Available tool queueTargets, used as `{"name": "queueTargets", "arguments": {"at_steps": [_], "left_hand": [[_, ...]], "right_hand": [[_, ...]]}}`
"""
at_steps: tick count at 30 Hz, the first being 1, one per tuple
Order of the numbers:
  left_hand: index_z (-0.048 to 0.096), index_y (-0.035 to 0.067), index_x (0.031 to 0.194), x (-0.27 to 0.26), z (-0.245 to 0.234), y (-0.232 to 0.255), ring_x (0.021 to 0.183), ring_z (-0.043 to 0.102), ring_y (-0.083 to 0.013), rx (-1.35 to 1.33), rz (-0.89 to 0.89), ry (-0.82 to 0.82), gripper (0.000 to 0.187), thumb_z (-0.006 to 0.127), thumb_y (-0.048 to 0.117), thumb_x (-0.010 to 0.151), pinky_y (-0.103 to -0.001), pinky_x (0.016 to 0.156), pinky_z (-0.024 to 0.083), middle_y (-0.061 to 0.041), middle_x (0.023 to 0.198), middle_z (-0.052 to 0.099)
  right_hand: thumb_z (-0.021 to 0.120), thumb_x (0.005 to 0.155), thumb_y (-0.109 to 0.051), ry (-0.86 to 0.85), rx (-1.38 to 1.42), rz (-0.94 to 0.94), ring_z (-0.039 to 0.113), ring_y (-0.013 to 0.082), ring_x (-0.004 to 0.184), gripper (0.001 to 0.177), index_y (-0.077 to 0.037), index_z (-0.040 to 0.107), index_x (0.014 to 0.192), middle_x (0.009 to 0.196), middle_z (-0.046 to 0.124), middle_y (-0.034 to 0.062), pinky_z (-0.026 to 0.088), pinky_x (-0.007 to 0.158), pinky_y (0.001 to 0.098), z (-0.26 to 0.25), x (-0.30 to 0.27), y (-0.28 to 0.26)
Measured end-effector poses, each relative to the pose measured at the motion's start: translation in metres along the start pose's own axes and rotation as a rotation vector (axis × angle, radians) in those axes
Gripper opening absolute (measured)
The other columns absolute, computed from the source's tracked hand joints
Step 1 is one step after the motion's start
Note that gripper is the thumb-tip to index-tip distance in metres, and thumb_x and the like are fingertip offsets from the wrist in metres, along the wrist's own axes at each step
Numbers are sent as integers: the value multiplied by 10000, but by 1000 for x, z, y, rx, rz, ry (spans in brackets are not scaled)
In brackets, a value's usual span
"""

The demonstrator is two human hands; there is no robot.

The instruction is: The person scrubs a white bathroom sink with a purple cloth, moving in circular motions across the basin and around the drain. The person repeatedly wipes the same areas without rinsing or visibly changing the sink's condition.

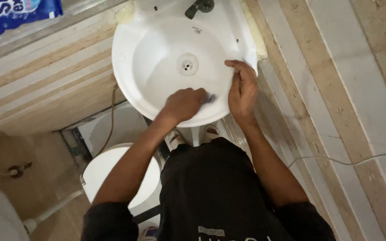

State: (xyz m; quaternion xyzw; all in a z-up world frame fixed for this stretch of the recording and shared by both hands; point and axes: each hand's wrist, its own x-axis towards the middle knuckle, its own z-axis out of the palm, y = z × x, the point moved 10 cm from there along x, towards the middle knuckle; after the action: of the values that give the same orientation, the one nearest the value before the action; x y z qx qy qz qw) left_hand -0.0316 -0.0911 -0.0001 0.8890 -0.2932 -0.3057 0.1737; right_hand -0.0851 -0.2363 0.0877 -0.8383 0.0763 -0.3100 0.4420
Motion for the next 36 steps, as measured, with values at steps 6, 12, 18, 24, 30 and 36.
{"name": "queueTargets", "arguments": {"at_steps": [6, 12, 18, 24, 30, 36], "left_hand": [[772, 256, 1038, -39, -36, -60, 966, 705, -305, 481, -12, 183, 192, 600, 246, 951, -467, 852, 545, -72, 1000, 746], [737, 214, 1104, -17, -6, -61, 909, 741, -296, 278, -56, 19, 204, 597, 235, 957, -449, 843, 565, -104, 986, 759], [745, 133, 1191, 26, 15, -20, 936, 720, -284, -103, -34, -33, 281, 617, 171, 944, -429, 869, 551, -142, 1037, 748], [665, -79, 1249, 44, 17, 14, 885, 704, -219, -764, -8, -109, 454, 710, 140, 854, -354, 804, 557, -170, 1033, 757], [557, -107, 1314, 66, 21, 14, 957, 728, -189, -1006, -49, 28, 660, 832, 117, 758, -285, 823, 591, -142, 1092, 741], [568, -105, 1296, 74, 11, 11, 955, 717, -193, -1076, -152, 286, 709, 865, 262, 766, -287, 808, 572, -150, 1081, 739]], "right_hand": [[409, 1078, 71, -53, 126, 186, 628, 224, 1088, 299, 22, 662, 1229, 1303, 688, 165, 528, 983, 347, 2, -7, 19], [388, 1117, 79, -11, 248, 20, 647, 220, 1246, 235, 13, 571, 1250, 1337, 682, 167, 527, 1069, 368, -8, -22, 7], [384, 1129, 78, 156, 341, 82, 601, 209, 1247, 265, 34, 553, 1328, 1329, 639, 152, 476, 1086, 365, -39, -45, 17], [357, 1090, 73, 213, 382, 133, 587, 201, 1275, 321, 20, 547, 1343, 1330, 627, 138, 454, 1128, 347, -61, -60, 32], [388, 1085, 90, 184, 330, 147, 603, 214, 1278, 309, 23, 563, 1331, 1326, 639, 136, 466, 1140, 361, -62, -62, 33], [424, 1103, 71, 170, 332, 154, 604, 209, 1274, 267, 21, 567, 1323, 1314, 632, 137, 453, 1141, 332, -57, -59, 25]]}}
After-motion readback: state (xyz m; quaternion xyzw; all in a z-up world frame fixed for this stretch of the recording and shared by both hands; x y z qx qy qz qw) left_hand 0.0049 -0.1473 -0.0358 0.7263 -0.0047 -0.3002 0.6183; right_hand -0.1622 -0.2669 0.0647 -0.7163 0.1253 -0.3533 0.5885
